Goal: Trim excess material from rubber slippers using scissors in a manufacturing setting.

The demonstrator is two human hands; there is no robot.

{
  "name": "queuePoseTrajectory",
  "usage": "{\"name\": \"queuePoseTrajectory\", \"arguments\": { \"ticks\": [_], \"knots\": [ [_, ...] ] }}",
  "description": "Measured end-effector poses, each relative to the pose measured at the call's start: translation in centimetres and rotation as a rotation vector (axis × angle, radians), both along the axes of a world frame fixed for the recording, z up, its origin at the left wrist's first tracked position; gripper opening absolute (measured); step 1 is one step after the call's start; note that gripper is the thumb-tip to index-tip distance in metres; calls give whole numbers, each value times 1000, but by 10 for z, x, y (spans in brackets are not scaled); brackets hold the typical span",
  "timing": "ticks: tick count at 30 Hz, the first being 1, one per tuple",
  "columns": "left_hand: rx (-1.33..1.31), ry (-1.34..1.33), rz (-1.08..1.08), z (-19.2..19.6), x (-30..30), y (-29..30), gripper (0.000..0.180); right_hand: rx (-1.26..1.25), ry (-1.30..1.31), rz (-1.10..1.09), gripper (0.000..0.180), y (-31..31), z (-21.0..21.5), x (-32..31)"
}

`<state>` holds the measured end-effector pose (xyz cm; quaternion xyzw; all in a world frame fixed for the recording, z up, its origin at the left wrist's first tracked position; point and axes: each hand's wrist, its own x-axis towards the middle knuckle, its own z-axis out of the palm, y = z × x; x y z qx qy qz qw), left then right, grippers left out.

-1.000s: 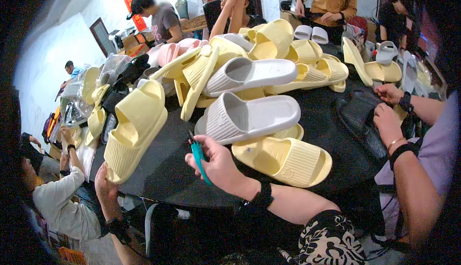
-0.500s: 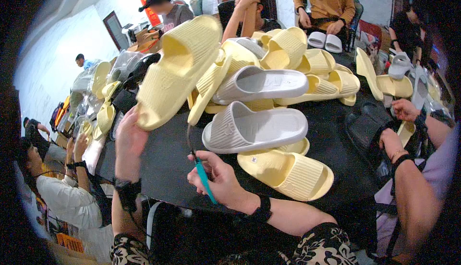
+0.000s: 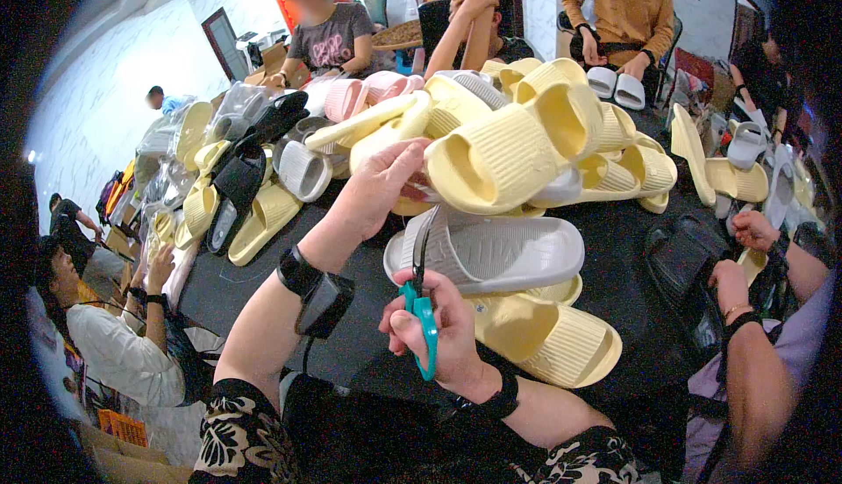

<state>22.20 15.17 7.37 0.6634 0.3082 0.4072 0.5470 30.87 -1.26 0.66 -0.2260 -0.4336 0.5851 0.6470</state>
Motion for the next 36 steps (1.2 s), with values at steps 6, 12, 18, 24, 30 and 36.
{"name": "queuePoseTrajectory", "arguments": {
  "ticks": [6,12,18,24,30,36],
  "knots": [
    [825,319,612,-7,-35,53,25,28,-31,9,42,-1,0,-1],
    [914,449,951,-20,-103,103,40,37,-45,59,39,0,0,-3],
    [814,950,830,-47,-122,133,62,-6,-88,42,38,2,0,2],
    [732,1079,655,-47,-111,158,56,-77,0,58,37,4,4,6],
    [658,815,687,-57,-64,154,35,-165,140,82,34,5,7,6],
    [713,762,701,-42,-54,122,32,-116,50,78,50,2,12,3]
  ]
}}
